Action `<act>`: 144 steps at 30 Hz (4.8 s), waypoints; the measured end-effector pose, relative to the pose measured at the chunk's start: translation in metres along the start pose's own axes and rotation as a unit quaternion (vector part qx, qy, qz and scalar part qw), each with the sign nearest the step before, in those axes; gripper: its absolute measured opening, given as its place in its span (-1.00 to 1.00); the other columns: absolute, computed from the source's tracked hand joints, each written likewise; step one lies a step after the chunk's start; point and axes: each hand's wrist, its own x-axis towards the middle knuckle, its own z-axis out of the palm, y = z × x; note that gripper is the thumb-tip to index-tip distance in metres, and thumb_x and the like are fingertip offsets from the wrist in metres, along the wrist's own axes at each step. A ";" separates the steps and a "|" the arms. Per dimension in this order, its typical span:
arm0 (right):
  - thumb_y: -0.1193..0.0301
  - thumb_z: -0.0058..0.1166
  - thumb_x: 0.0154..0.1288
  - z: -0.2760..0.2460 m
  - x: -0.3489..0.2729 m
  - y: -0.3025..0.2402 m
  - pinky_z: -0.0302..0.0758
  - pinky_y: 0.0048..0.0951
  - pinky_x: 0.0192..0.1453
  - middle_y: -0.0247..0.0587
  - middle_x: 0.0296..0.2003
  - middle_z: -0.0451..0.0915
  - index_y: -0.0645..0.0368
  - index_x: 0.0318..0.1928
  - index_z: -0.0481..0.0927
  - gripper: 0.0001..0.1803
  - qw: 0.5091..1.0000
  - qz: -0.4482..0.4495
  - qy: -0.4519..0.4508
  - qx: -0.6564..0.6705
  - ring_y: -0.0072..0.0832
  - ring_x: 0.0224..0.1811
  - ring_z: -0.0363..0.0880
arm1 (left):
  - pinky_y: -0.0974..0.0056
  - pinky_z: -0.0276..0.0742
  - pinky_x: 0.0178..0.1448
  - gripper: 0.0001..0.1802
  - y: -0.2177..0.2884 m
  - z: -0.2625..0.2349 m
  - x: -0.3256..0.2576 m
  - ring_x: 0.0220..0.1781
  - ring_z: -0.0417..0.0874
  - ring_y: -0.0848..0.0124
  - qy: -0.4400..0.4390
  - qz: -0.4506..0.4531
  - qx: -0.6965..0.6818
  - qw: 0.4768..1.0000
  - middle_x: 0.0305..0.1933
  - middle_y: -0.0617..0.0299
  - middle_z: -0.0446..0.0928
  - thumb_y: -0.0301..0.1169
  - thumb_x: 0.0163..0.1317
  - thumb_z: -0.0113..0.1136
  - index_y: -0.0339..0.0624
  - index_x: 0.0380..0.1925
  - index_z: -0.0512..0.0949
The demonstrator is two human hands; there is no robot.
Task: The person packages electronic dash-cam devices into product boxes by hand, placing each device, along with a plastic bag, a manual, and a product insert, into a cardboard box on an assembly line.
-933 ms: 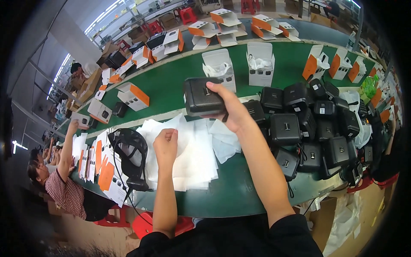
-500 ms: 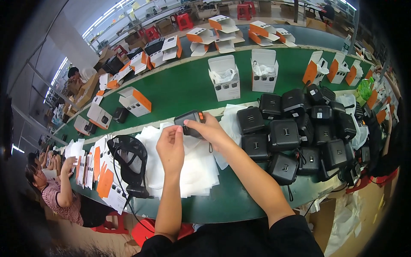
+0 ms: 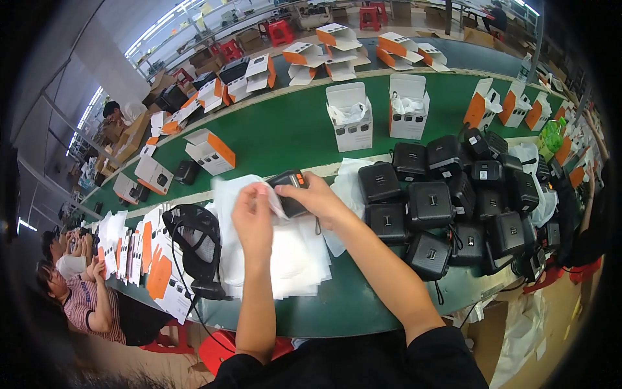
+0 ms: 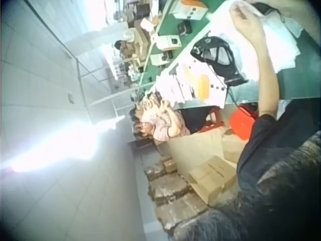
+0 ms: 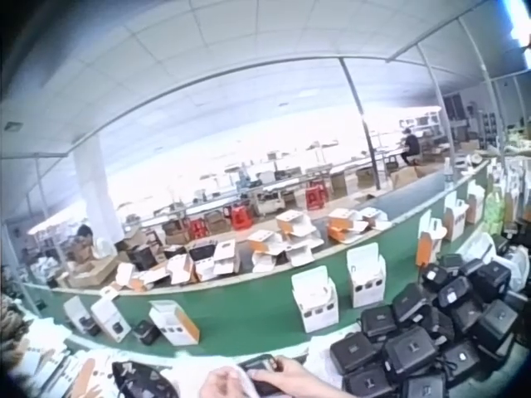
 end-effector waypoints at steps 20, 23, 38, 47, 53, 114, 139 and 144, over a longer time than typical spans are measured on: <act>0.05 0.29 0.26 -0.006 -0.033 -0.033 0.63 -0.43 -0.03 -0.27 -0.07 0.68 0.17 0.10 0.60 -0.45 0.996 0.065 -0.050 0.035 -0.55 -0.10 0.68 | 0.48 0.44 -0.07 -0.81 -0.012 -0.027 -0.005 -0.17 0.55 0.58 0.051 -0.114 -0.082 0.989 -0.17 0.26 0.61 -0.43 0.47 0.20 -0.36 -0.09 0.56; 0.20 0.36 0.25 -0.009 -0.020 -0.013 0.61 -0.48 -0.06 -0.27 -0.08 0.67 0.20 0.09 0.60 -0.51 0.998 0.049 -0.046 0.005 -0.55 -0.15 0.67 | 0.48 0.46 -0.09 -0.82 -0.005 -0.024 -0.005 -0.18 0.55 0.58 0.018 -0.110 -0.072 0.991 -0.19 0.28 0.61 -0.43 0.46 0.20 -0.36 -0.09 0.56; -0.04 0.10 0.48 -0.023 0.022 0.016 0.48 -0.50 0.08 -0.31 -0.07 0.60 0.19 0.24 0.53 -0.40 0.957 -0.236 0.165 -0.033 -0.57 -0.08 0.56 | 0.33 0.52 0.08 -0.82 0.005 0.031 -0.005 -0.08 0.62 0.48 -0.071 -0.038 0.066 0.995 -0.14 0.26 0.64 -0.46 0.48 0.12 -0.33 -0.05 0.57; 0.16 0.15 0.38 -0.026 0.014 0.012 0.43 -0.33 0.33 0.00 0.26 0.49 0.26 0.37 0.40 -0.34 0.988 -0.149 0.009 0.036 -0.26 0.32 0.48 | 0.19 0.58 0.11 -0.77 -0.028 -0.003 0.074 -0.03 0.63 0.31 -0.182 -0.165 -0.241 0.939 -0.07 0.12 0.58 -0.41 0.53 0.02 -0.40 -0.04 0.51; 0.52 0.33 0.15 -0.021 0.008 0.013 0.58 -0.43 0.06 -0.17 0.01 0.64 0.16 0.33 0.39 -0.30 0.943 -0.297 0.089 -0.119 -0.47 0.02 0.62 | 0.29 0.57 0.11 -0.87 0.049 0.035 0.049 -0.09 0.65 0.42 -0.224 -0.189 -0.170 0.941 -0.13 0.18 0.62 -0.48 0.46 0.13 -0.30 -0.10 0.56; 0.21 0.26 0.30 -0.019 -0.017 -0.078 0.72 -0.16 0.01 -0.16 0.05 0.60 0.16 0.18 0.44 -0.47 0.953 -0.156 -0.091 0.244 -0.28 0.01 0.69 | 0.27 0.54 -0.04 -0.68 0.010 -0.035 0.013 -0.07 0.59 0.39 -0.096 -0.012 0.155 0.983 -0.12 0.16 0.58 -0.26 0.31 0.36 -0.21 -0.06 0.60; -0.04 0.30 0.28 -0.043 0.012 -0.035 0.57 -0.47 -0.09 -0.30 -0.16 0.70 0.09 0.00 0.61 -0.49 0.989 -0.012 -0.005 0.150 -0.58 -0.20 0.68 | 0.19 0.44 -0.21 -0.87 -0.031 -0.013 -0.033 -0.34 0.52 0.26 0.061 0.077 0.212 0.972 -0.32 0.10 0.52 -0.45 0.38 0.19 -0.33 -0.26 0.58; -0.10 0.28 0.27 -0.010 0.005 -0.017 0.65 -0.45 -0.05 -0.25 -0.13 0.70 0.14 0.06 0.60 -0.39 0.989 0.082 -0.098 0.072 -0.54 -0.15 0.71 | 0.32 0.44 -0.17 -0.81 -0.030 -0.022 -0.034 -0.26 0.52 0.47 0.118 -0.043 0.129 0.984 -0.26 0.20 0.55 -0.39 0.49 0.13 -0.33 -0.21 0.56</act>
